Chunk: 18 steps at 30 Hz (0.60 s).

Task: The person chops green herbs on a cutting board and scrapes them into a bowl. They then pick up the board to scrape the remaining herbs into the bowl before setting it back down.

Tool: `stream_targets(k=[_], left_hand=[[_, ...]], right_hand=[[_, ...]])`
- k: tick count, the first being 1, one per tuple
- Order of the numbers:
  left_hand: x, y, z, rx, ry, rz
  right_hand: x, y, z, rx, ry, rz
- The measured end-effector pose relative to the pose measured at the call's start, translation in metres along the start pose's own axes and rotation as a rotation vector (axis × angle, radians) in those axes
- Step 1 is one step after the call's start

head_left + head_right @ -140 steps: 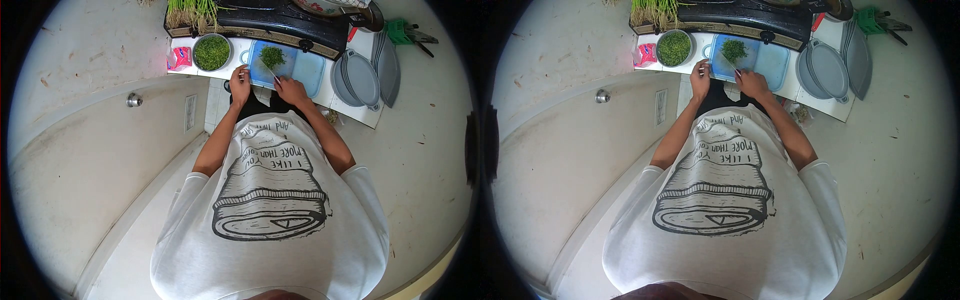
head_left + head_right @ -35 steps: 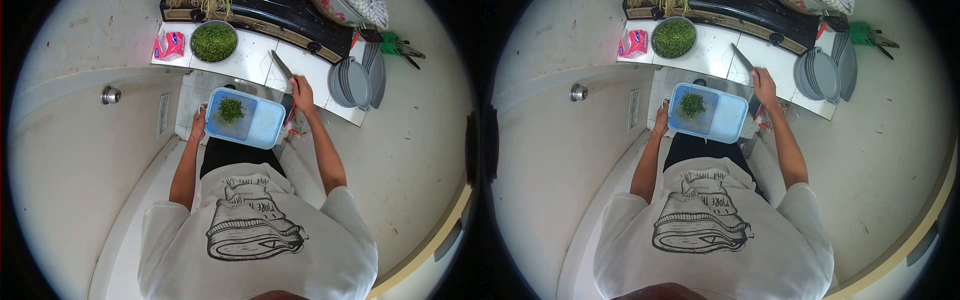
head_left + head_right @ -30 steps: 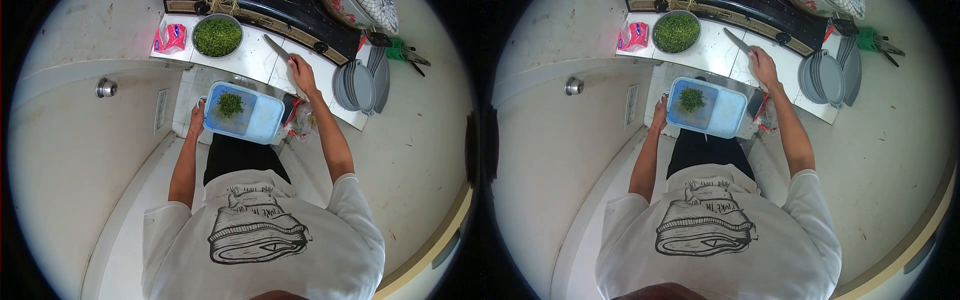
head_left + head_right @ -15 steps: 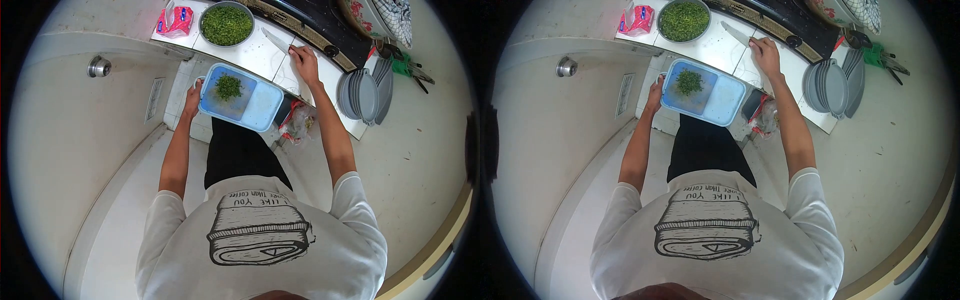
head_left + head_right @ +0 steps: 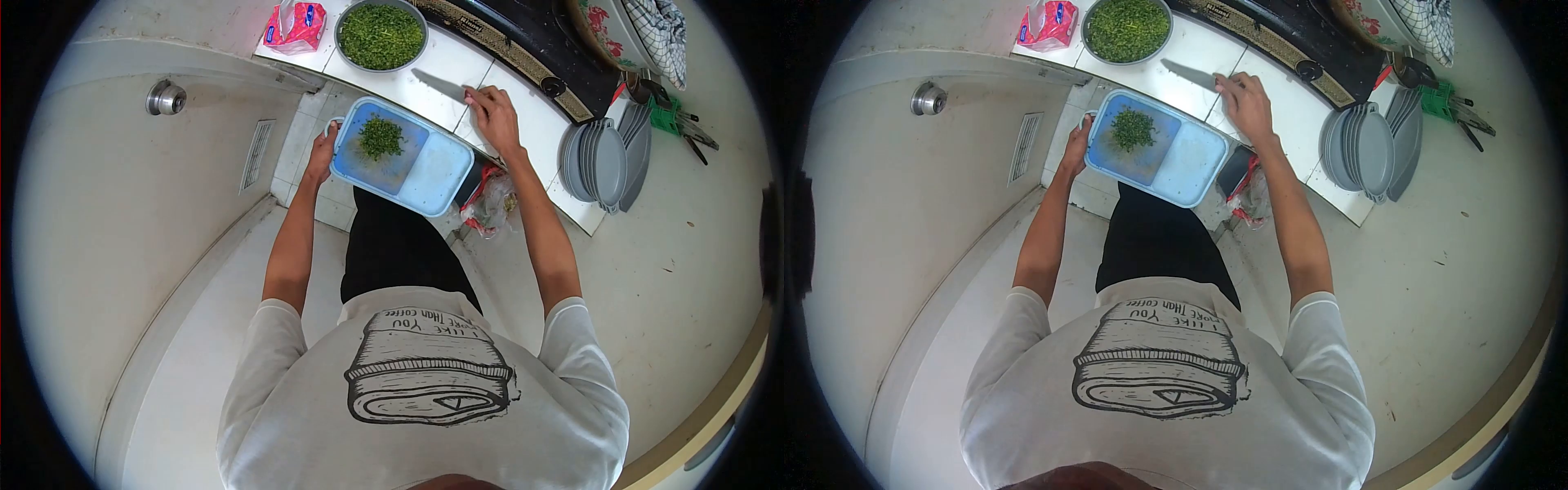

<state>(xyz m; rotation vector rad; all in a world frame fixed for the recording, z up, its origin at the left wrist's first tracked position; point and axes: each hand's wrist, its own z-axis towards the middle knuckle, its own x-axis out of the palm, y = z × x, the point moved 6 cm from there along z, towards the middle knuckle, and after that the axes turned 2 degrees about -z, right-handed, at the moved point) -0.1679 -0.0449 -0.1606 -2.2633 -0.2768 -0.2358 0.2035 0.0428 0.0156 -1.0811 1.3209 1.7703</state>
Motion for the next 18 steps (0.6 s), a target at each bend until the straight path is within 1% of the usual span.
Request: stream_targets(k=[3,5,7,8,9,11,12,13,15,17,18], left_hand=[[0.000,-0.001,0.001,-0.007,-0.004,0.009],[-0.004,0.005,0.007,-0.010,-0.018,0.020],[-0.005,0.004,0.004,-0.013,-0.029,0.033],[-0.002,0.000,0.001,-0.004,-0.023,0.044],[-0.002,-0.002,-0.001,0.006,-0.017,0.056],[0.000,-0.005,-0.005,0.004,-0.027,0.055],[0.000,-0.003,-0.007,-0.002,-0.033,0.053],[0.000,-0.002,-0.009,0.004,-0.031,0.057],[-0.001,0.001,-0.018,-0.003,-0.028,0.022],[-0.003,-0.003,-0.036,-0.006,-0.049,0.062],[-0.003,-0.004,-0.045,-0.002,-0.069,0.064]], right_hand=[[0.007,0.026,-0.019,-0.023,0.041,0.086],[0.015,0.048,-0.040,-0.130,0.059,0.094],[0.020,0.064,-0.061,-0.113,0.058,0.177],[0.018,0.069,-0.070,-0.086,0.002,0.171],[0.016,0.074,-0.076,-0.090,0.000,0.175],[0.008,0.074,-0.086,0.050,-0.089,0.250],[0.006,0.072,-0.091,0.073,-0.133,0.263],[0.003,0.072,-0.095,0.071,-0.141,0.264],[-0.006,0.068,-0.103,0.171,-0.140,0.284],[-0.017,0.066,-0.110,0.195,-0.141,0.288],[-0.019,0.062,-0.116,0.243,-0.148,0.311]])
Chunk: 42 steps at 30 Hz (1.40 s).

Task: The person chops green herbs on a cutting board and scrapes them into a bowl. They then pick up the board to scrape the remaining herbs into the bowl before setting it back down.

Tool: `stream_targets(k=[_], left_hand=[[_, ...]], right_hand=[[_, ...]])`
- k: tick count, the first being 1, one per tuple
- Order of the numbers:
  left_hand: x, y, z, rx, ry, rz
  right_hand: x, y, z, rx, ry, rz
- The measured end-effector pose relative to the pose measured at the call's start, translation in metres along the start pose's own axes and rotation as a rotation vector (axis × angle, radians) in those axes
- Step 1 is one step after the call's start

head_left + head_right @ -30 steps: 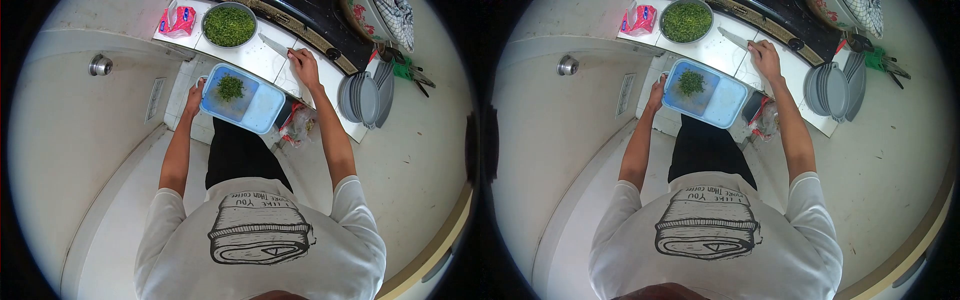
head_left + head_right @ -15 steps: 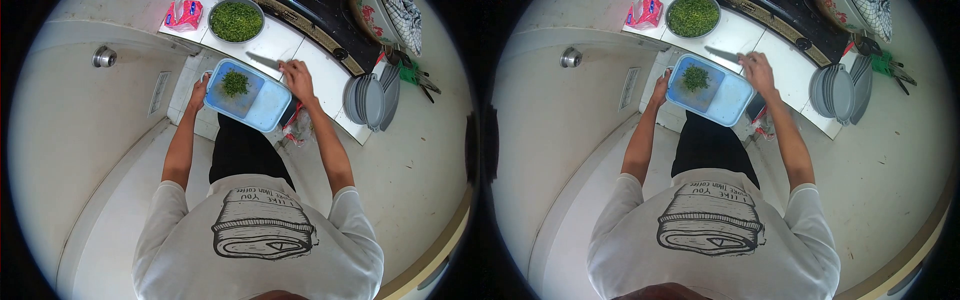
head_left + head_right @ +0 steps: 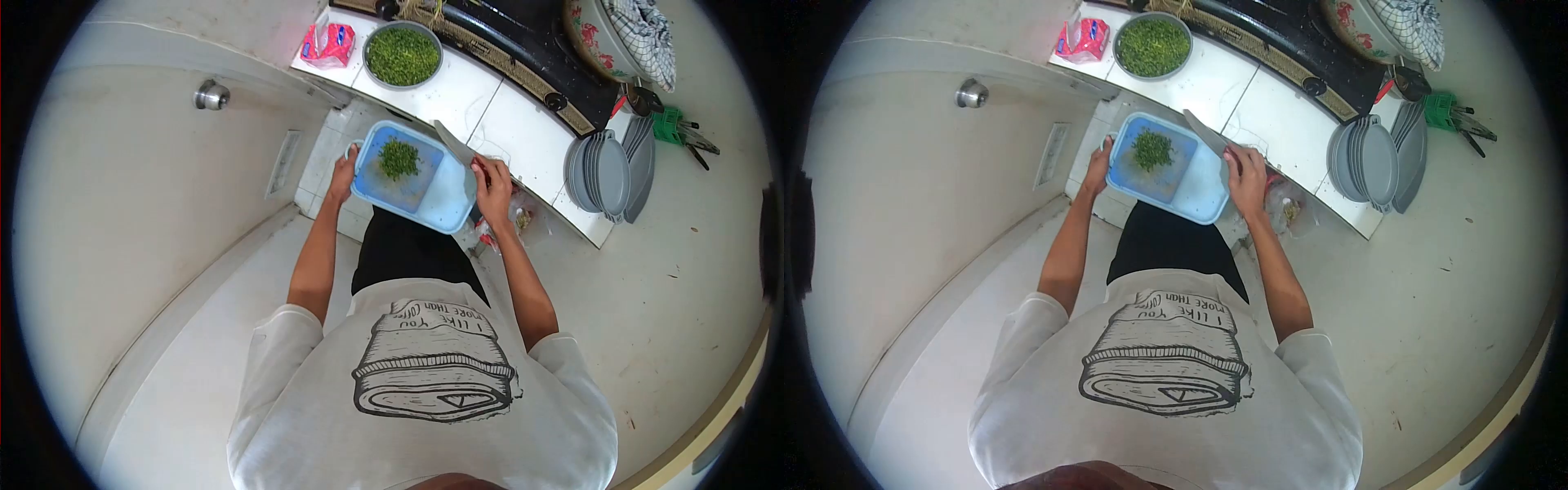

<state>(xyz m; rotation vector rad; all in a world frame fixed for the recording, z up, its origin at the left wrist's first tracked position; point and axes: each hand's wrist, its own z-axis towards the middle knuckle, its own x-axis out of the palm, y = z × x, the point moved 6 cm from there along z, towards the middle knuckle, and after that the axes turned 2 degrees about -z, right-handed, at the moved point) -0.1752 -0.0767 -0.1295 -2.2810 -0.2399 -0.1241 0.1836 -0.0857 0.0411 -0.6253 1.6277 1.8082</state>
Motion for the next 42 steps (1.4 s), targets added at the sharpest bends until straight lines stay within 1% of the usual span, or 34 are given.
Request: stream_targets(k=[2,3,5,7,9,10,14,17,23,25,26,29,31,33,36,42], left_hand=[[-0.001,-0.006,-0.019,0.026,-0.021,0.015],[-0.003,-0.008,-0.030,0.027,-0.037,0.004],[-0.002,-0.022,-0.054,0.050,-0.054,0.000],[0.003,-0.035,-0.078,0.072,-0.104,-0.141],[0.007,-0.044,-0.095,0.080,-0.100,-0.176],[0.008,-0.049,-0.100,0.071,-0.100,-0.210],[0.008,-0.060,-0.110,0.063,-0.113,-0.239],[0.022,-0.095,-0.122,0.034,-0.102,-0.247],[0.025,-0.131,-0.079,0.025,-0.030,-0.238],[0.027,-0.143,-0.063,-0.014,-0.022,-0.224],[0.031,-0.151,-0.054,0.019,0.008,-0.246],[0.041,-0.170,-0.035,0.018,0.058,-0.267],[0.045,-0.178,-0.023,-0.004,0.075,-0.278],[0.051,-0.185,-0.018,-0.040,0.115,-0.323],[0.051,-0.194,-0.011,-0.118,0.128,-0.292],[0.043,-0.197,-0.001,-0.143,0.127,-0.285]], right_hand=[[-0.013,0.001,-0.003,0.085,-0.008,0.063],[-0.018,0.004,-0.005,0.073,-0.026,0.078],[-0.024,0.003,-0.007,0.120,-0.045,0.098],[-0.032,0.014,-0.006,0.103,-0.059,0.113],[-0.037,0.024,-0.005,0.080,-0.074,0.186],[-0.039,0.027,-0.004,0.046,-0.101,0.171],[-0.051,0.042,0.003,0.118,-0.092,0.181],[-0.061,0.053,0.012,0.104,-0.103,0.182],[-0.079,0.080,0.043,0.149,-0.071,0.209],[-0.076,0.086,0.054,0.158,-0.061,0.209],[-0.075,0.089,0.062,0.143,-0.034,0.180],[-0.066,0.103,0.081,0.098,-0.013,0.140],[-0.060,0.116,0.093,-0.003,0.016,0.063],[-0.057,0.120,0.101,0.021,0.039,0.036],[-0.051,0.126,0.109,0.040,0.049,-0.005],[-0.055,0.132,0.111,0.091,0.014,-0.067]])
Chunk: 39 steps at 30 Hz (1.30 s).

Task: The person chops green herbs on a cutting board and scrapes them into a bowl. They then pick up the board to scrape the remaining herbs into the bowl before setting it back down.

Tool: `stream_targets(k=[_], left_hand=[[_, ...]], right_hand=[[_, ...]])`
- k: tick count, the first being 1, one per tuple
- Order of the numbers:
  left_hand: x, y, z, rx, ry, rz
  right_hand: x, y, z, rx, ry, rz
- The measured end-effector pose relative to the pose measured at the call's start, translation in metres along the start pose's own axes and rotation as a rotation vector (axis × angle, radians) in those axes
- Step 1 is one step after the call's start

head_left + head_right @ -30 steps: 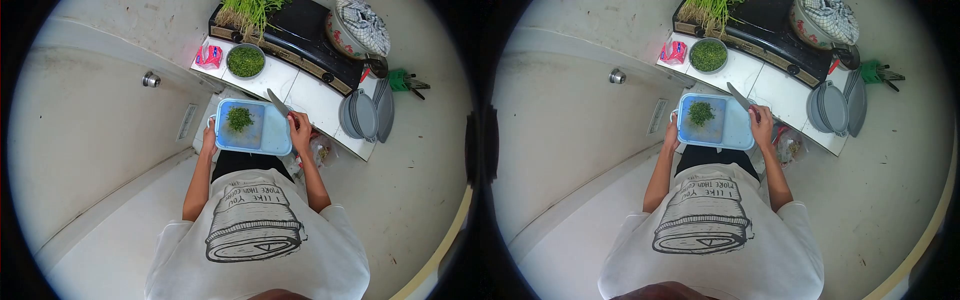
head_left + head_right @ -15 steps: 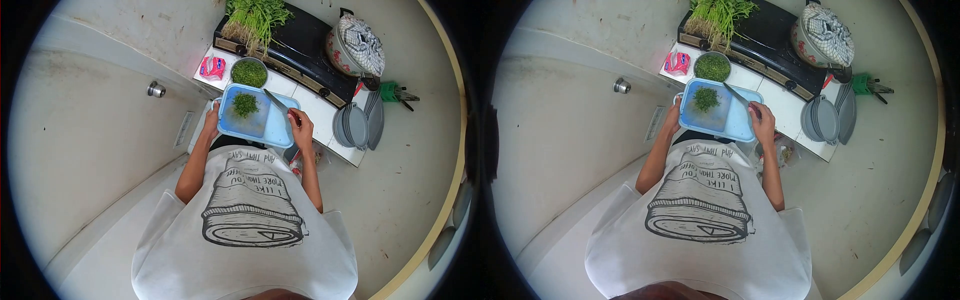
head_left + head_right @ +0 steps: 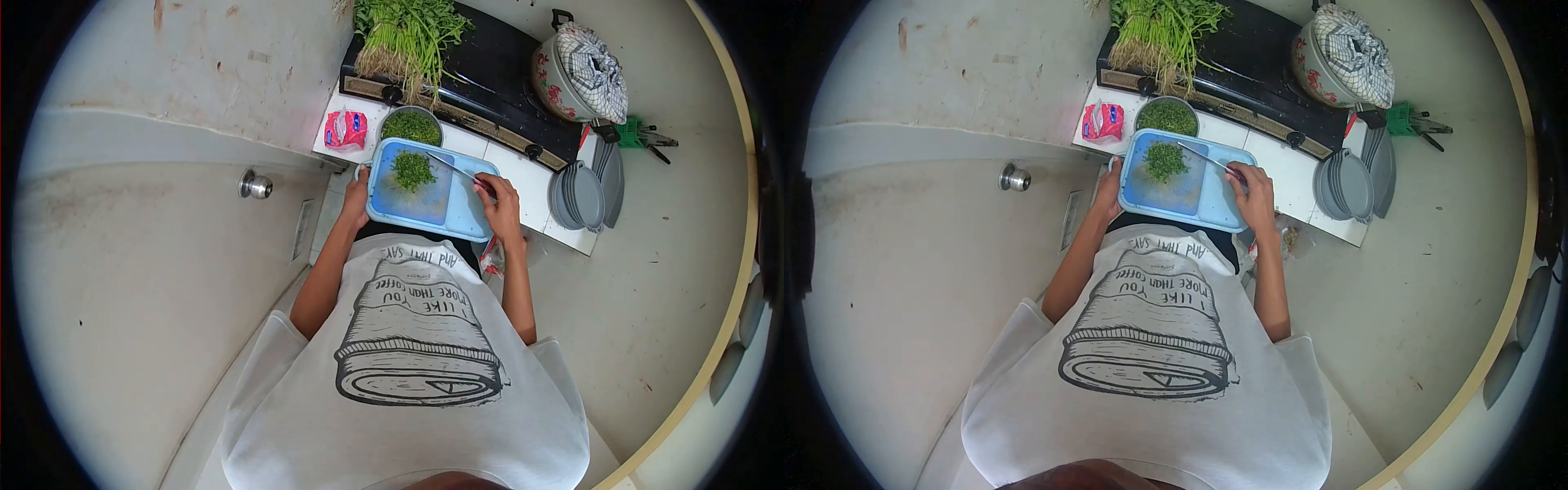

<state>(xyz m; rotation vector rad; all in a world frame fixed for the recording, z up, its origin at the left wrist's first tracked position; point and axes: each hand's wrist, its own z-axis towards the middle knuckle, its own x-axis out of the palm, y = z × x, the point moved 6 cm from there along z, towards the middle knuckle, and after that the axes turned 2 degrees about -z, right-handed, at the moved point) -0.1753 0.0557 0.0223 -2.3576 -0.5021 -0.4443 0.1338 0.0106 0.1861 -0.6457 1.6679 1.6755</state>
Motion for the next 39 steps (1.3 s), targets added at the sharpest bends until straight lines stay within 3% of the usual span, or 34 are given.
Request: stream_targets(k=[25,39], left_hand=[[0.012,-0.026,0.009,-0.124,0.085,-0.029],[0.016,-0.024,0.009,-0.176,0.038,-0.069]], right_hand=[[0.009,0.022,0.030,0.012,0.161,-0.080],[0.042,-0.004,0.088,-0.005,0.188,-0.165]])
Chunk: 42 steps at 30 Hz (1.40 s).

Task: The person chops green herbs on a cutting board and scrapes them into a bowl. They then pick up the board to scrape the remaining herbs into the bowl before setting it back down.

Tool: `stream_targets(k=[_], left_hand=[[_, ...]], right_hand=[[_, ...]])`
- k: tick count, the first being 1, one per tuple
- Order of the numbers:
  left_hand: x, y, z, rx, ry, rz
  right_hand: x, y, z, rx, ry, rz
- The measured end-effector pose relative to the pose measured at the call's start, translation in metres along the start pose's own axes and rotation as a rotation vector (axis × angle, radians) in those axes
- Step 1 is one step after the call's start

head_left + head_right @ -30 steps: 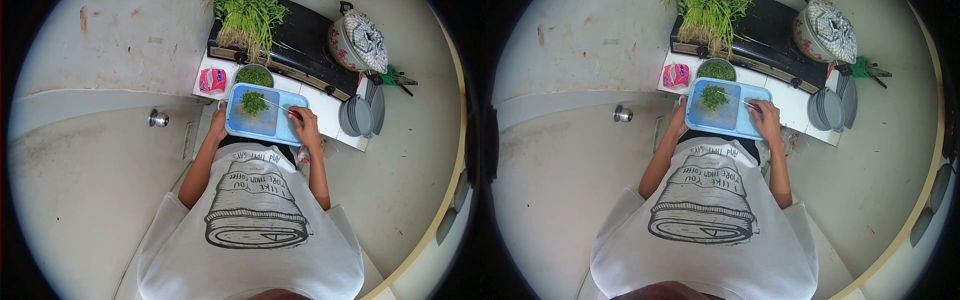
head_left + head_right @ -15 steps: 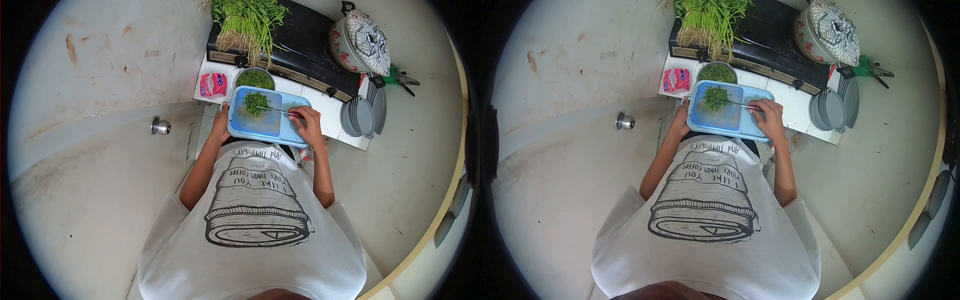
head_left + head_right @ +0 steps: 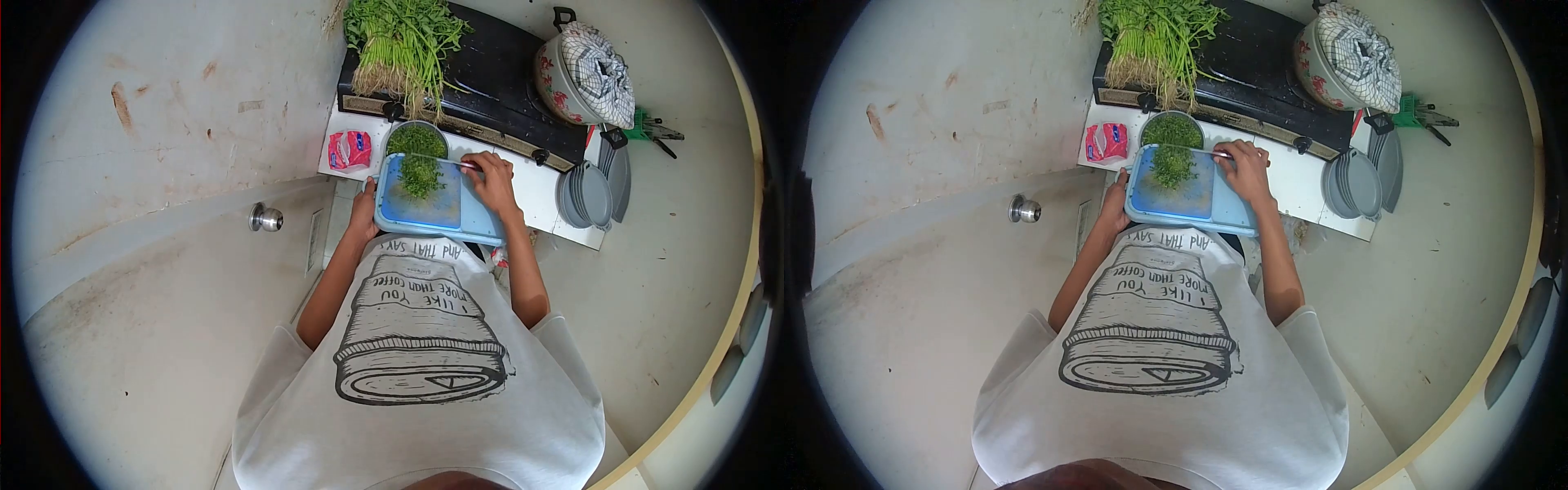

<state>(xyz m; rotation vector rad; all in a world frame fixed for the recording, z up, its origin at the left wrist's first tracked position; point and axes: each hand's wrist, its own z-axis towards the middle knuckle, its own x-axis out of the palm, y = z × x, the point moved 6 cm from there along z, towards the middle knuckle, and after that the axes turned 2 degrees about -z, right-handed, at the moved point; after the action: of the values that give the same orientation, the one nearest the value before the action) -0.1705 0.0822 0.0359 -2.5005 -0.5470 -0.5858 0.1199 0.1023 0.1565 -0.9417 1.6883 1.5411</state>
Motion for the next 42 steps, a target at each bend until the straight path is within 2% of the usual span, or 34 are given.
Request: stream_targets(k=[7,13,19,23,25,29,33,39,42], left_hand=[[0.000,-0.001,0.009,0.060,-0.013,-0.056],[0.002,0.004,0.012,0.017,-0.022,-0.083],[0.001,0.007,0.014,-0.001,-0.004,-0.077],[0.001,0.012,0.023,0.008,0.045,-0.119],[0.001,0.014,0.026,0.003,0.062,-0.125],[0.006,0.012,0.021,-0.024,0.071,-0.030],[0.002,0.012,0.027,-0.014,0.072,-0.039],[0.010,0.009,0.020,-0.033,0.055,-0.124],[0.014,0.007,0.016,-0.028,0.063,-0.124]], right_hand=[[-0.014,0.003,-0.002,0.014,-0.075,-0.033],[-0.027,0.008,-0.042,0.063,0.052,0.251],[-0.024,0.013,-0.050,0.010,0.100,0.177],[-0.014,0.005,-0.032,-0.002,0.103,0.244],[-0.008,0.002,-0.019,-0.008,0.095,0.079],[0.002,-0.012,0.005,0.027,0.068,0.064],[-0.016,-0.001,0.000,0.010,0.005,0.017],[-0.039,0.016,-0.040,0.055,0.153,0.324],[-0.040,0.020,-0.051,0.016,0.188,0.303]])
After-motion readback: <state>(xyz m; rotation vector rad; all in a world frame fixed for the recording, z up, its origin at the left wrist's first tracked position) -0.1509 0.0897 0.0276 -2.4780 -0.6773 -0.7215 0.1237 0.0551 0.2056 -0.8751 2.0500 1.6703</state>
